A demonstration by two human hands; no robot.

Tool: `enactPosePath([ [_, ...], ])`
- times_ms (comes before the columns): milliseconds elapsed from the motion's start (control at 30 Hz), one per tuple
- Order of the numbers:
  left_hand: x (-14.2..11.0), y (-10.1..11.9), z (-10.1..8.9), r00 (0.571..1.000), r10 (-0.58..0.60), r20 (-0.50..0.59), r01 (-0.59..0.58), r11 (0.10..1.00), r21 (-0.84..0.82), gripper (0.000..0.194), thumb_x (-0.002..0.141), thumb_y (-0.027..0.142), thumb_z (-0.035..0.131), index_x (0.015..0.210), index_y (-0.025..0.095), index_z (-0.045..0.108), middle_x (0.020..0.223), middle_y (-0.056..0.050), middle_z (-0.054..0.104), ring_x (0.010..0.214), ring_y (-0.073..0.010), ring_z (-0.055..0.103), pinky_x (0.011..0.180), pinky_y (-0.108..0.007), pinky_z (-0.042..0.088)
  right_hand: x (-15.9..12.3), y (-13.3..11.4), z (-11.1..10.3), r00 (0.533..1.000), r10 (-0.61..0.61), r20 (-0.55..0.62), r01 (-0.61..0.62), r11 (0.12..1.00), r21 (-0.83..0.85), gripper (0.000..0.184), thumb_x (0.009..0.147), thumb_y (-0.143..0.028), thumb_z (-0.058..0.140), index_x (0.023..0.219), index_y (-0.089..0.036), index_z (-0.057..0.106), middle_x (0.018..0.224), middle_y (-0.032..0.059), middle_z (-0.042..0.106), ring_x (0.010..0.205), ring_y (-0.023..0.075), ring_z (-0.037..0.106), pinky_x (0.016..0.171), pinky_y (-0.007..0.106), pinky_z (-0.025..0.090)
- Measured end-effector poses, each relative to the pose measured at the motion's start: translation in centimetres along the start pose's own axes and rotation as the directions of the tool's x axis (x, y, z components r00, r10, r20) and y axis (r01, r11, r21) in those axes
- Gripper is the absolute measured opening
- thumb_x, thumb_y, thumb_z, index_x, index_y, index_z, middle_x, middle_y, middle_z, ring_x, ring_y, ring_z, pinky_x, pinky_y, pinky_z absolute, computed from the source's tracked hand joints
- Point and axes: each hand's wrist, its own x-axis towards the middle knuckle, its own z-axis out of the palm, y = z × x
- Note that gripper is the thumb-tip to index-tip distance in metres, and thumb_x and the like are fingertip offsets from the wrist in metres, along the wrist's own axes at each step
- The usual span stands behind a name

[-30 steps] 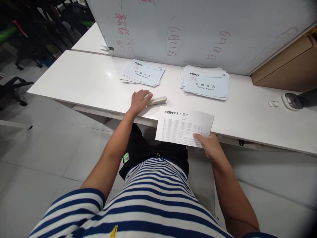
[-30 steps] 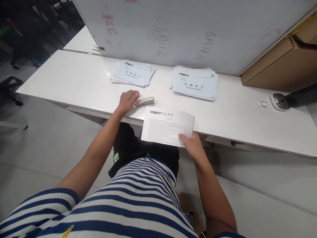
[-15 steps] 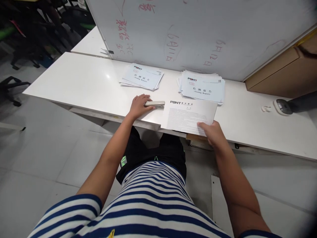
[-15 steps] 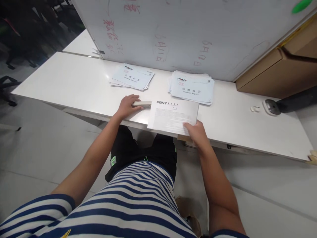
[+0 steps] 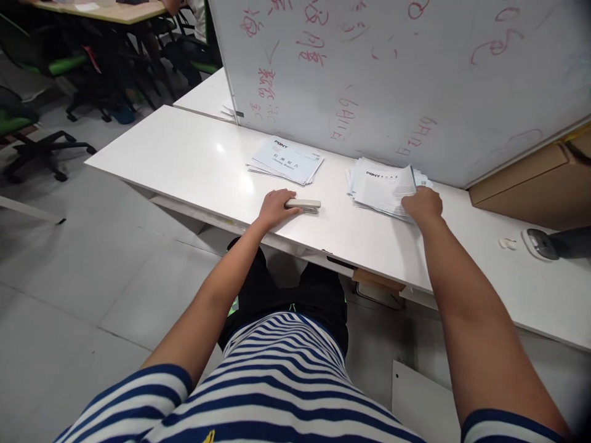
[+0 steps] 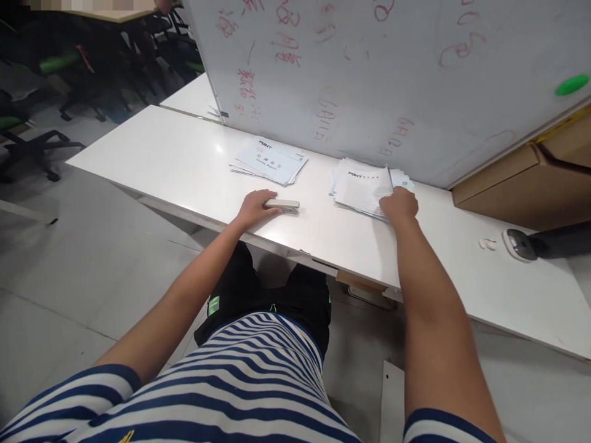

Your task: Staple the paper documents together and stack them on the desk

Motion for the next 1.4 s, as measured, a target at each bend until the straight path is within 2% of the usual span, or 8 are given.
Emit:
enactPosePath([
  [367, 0.1, -0.1, 0.1, 1.0, -0.005, -0.008, 0.005, 1.0, 0.004, 0.043, 0.08, 0.048, 0.07, 0.117, 0.025, 0.065, 0.12, -0.002, 0.069, 0.114, -0.0252, 0.061, 0.1, -0.038, 0.042, 0.1, -0.2, 1.7, 0.999, 0.039, 0.002, -0.038, 0.976, -0.212, 0.05, 0.075, -0.013, 0.059, 0.124, -0.001, 0.056, 0.122, 0.0296, 0.055, 0.105, 0.0321, 0.055, 0.082, 0.039, 0.039],
  [500, 0.3, -0.2, 0.1, 1.0, -0.004, 0.004, 0.004, 1.0, 0.006, 0.042, 0.081, 0.048, 0.069, 0.116, 0.025, 0.065, 0.119, -0.002, 0.07, 0.113, -0.0255, 0.061, 0.099, -0.038, 0.042, -0.2, 0.2, 2.2, 0.997, 0.068, -0.039, -0.075, 0.977, -0.201, 0.069, 0.075, -0.015, 0.06, 0.141, -0.006, 0.04, 0.129, 0.0278, 0.053, 0.116, 0.036, 0.051, 0.092, 0.047, 0.038],
  [600, 0.2, 0.1, -0.1, 1.0, -0.009, -0.003, 0.009, 1.0, -0.007, 0.042, 0.08, 0.047, 0.07, 0.115, 0.025, 0.066, 0.12, -0.003, 0.069, 0.114, -0.0258, 0.061, 0.101, -0.038, 0.042, -0.6, 0.7, 2.7, 0.985, 0.055, -0.164, -0.082, 0.983, -0.167, 0.088, 0.075, -0.017, 0.062, 0.151, -0.009, 0.02, 0.149, 0.0288, 0.035, 0.135, 0.0403, 0.033, 0.106, 0.06, 0.025],
  [700, -0.2, 0.6, -0.6, 1.0, -0.005, 0.003, 0.006, 0.998, -0.057, 0.043, 0.079, 0.053, 0.069, 0.111, 0.025, 0.068, 0.123, -0.003, 0.069, 0.117, -0.0271, 0.06, 0.105, -0.039, 0.042, -1.8, 1.6, 3.4, 0.958, 0.002, -0.287, -0.029, 0.996, -0.089, 0.078, 0.088, -0.029, 0.053, 0.154, -0.014, 0.014, 0.162, 0.0253, 0.01, 0.148, 0.0383, 0.009, 0.113, 0.065, 0.008],
  [900, 0.2, 0.9, -2.5, 0.994, -0.109, 0.028, 0.113, 0.94, -0.323, 0.048, 0.098, 0.054, 0.035, 0.12, 0.021, 0.063, 0.131, -0.006, 0.064, 0.122, -0.0234, 0.058, 0.104, -0.036, 0.044, -5.5, 4.7, 5.1, 0.976, 0.061, -0.208, -0.047, 0.996, 0.071, 0.067, 0.095, -0.048, 0.034, 0.153, -0.018, 0.023, 0.164, 0.0193, 0.011, 0.151, 0.0364, 0.009, 0.115, 0.067, 0.009],
  [1033, 4.0, 0.3, -3.1, 0.997, -0.074, -0.023, 0.071, 0.99, -0.125, 0.045, 0.097, 0.049, 0.042, 0.129, 0.021, 0.058, 0.139, -0.008, 0.057, 0.13, -0.0241, 0.05, 0.108, -0.036, 0.039, -6.2, 5.8, 6.3, 0.988, 0.073, -0.136, -0.063, 0.995, 0.074, 0.074, 0.094, -0.054, 0.032, 0.156, -0.018, 0.015, 0.164, 0.0215, 0.007, 0.151, 0.037, 0.007, 0.113, 0.07, 0.007],
  [1200, 9.0, -1.1, -1.7, 0.983, 0.066, 0.17, -0.099, 0.976, 0.195, 0.055, 0.084, 0.045, 0.064, 0.134, 0.024, 0.057, 0.148, -0.007, 0.05, 0.14, -0.0301, 0.038, 0.116, -0.041, 0.028, -5.6, 5.7, 6.8, 0.974, 0.082, -0.212, -0.07, 0.996, 0.063, 0.075, 0.093, -0.055, 0.031, 0.156, -0.022, 0.009, 0.164, 0.0204, 0.001, 0.151, 0.0391, 0.001, 0.106, 0.077, 0.013],
  [1400, 9.5, -2.2, -0.7, 0.993, -0.004, 0.119, -0.023, 0.973, 0.229, 0.042, 0.084, 0.047, 0.063, 0.122, 0.028, 0.066, 0.14, -0.002, 0.058, 0.13, -0.0284, 0.05, 0.109, -0.038, 0.037, -5.7, 5.6, 6.9, 0.974, 0.051, -0.221, -0.044, 0.998, 0.037, 0.073, 0.094, -0.054, 0.03, 0.155, -0.021, 0.011, 0.164, 0.0202, 0.0, 0.15, 0.0391, -0.001, 0.105, 0.077, 0.014],
])
